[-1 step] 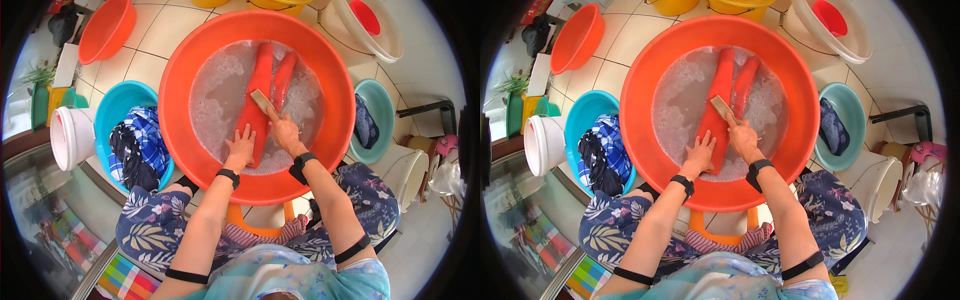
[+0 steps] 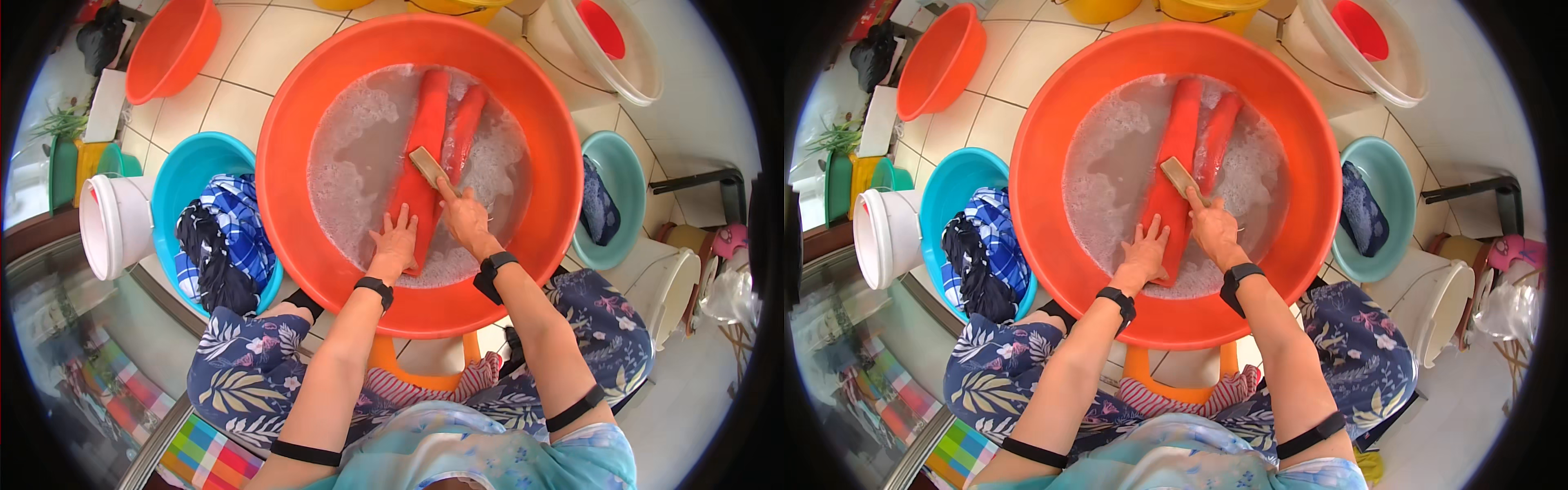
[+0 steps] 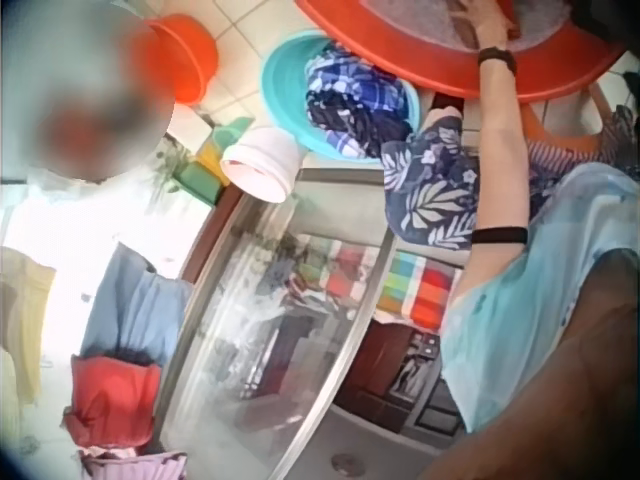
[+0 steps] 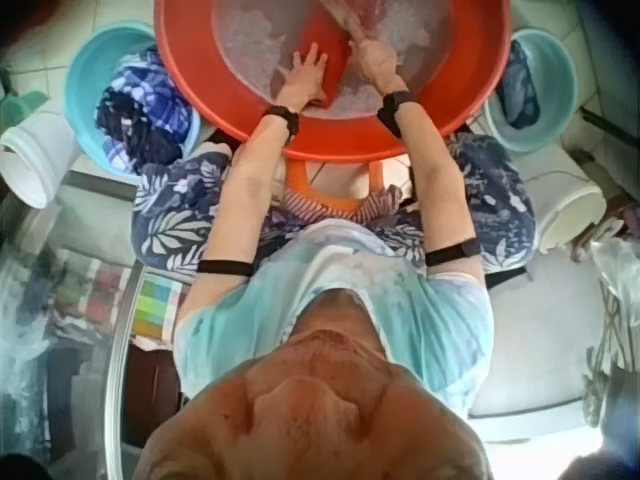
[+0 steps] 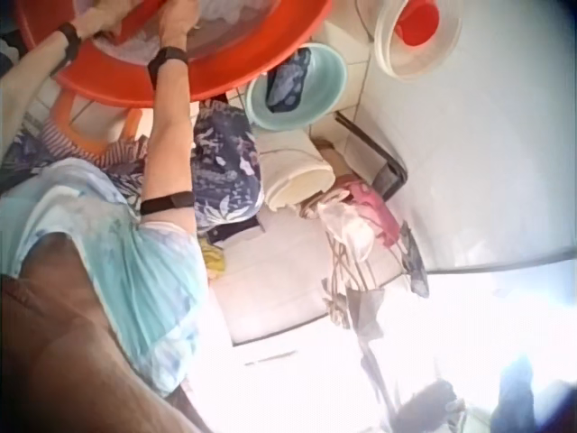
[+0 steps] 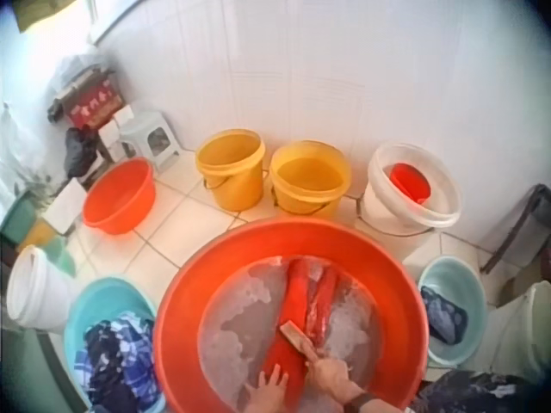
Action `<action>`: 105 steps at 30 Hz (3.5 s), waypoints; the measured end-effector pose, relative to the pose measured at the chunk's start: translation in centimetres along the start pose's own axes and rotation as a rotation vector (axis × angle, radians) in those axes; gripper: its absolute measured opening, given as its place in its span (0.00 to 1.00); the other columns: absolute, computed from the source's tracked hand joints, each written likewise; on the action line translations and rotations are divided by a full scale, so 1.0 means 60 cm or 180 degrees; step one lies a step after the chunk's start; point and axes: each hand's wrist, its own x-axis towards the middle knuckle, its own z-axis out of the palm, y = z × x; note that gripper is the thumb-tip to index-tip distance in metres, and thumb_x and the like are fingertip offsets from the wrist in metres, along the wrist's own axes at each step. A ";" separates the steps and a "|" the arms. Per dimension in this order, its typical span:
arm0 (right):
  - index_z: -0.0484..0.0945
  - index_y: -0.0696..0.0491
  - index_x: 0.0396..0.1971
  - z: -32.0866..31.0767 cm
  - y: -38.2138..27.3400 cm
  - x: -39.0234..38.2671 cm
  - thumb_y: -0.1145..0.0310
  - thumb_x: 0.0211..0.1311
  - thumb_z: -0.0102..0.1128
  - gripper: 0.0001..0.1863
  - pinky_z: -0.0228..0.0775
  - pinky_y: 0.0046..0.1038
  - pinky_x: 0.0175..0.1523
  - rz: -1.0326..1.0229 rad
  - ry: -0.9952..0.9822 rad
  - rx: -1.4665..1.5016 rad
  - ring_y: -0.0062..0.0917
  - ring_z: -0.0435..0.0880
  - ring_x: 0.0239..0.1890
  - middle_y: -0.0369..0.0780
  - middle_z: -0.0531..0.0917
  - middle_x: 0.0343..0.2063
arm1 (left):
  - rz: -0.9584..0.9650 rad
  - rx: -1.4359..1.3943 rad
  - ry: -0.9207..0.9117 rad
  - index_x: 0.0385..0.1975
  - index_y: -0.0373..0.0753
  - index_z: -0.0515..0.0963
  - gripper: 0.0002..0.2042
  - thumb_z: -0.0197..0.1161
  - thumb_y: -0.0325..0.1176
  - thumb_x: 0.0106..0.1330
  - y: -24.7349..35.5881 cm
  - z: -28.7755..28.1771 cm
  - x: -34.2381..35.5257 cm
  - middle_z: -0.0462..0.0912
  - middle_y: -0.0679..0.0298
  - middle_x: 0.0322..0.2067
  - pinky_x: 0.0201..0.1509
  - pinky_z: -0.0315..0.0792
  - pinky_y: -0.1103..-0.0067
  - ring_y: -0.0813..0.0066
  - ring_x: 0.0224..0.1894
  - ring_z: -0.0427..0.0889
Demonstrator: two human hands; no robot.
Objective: Washing a red garment in a basin using a scrub brush.
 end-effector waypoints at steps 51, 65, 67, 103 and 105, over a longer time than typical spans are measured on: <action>0.58 0.40 0.65 0.004 -0.039 0.163 0.72 0.58 0.48 0.32 0.76 0.40 0.36 -0.0080 0.0228 -0.0261 0.44 0.81 0.32 0.53 0.72 0.39 | 0.0443 -0.0856 0.0048 0.64 0.40 0.58 0.52 0.78 0.35 0.31 -0.021 -0.004 0.028 0.39 0.57 0.70 0.66 0.60 0.61 0.37 0.67 0.48; 0.54 0.37 0.65 0.029 -0.025 0.109 0.62 0.65 0.48 0.29 0.74 0.45 0.34 0.0132 0.0432 0.0131 0.51 0.79 0.30 0.57 0.72 0.36 | 0.0402 -0.1103 -0.0049 0.61 0.39 0.63 0.49 0.77 0.35 0.30 -0.038 -0.003 0.027 0.44 0.56 0.69 0.66 0.60 0.60 0.38 0.67 0.47; 0.56 0.40 0.65 0.004 -0.049 0.187 0.61 0.65 0.48 0.28 0.75 0.44 0.36 0.0246 0.0701 -0.0053 0.51 0.80 0.32 0.56 0.75 0.35 | 0.0409 -0.1074 -0.0054 0.60 0.39 0.64 0.48 0.77 0.34 0.30 -0.037 -0.007 0.031 0.43 0.57 0.69 0.66 0.60 0.60 0.38 0.67 0.47; 0.55 0.45 0.65 -0.026 0.016 0.097 0.65 0.63 0.48 0.30 0.73 0.43 0.38 -0.0055 0.1193 0.0676 0.49 0.79 0.35 0.56 0.75 0.40 | 0.0549 -0.1027 -0.0093 0.59 0.45 0.67 0.46 0.74 0.28 0.29 -0.045 -0.001 0.021 0.42 0.71 0.70 0.61 0.58 0.42 0.49 0.70 0.41; 0.56 0.45 0.65 0.021 0.032 0.047 0.64 0.64 0.49 0.29 0.72 0.45 0.33 0.0499 0.0633 0.0492 0.52 0.78 0.29 0.60 0.75 0.33 | 0.0527 -0.0932 -0.0199 0.59 0.45 0.67 0.45 0.74 0.28 0.29 -0.041 -0.011 0.020 0.42 0.72 0.70 0.61 0.56 0.41 0.49 0.70 0.41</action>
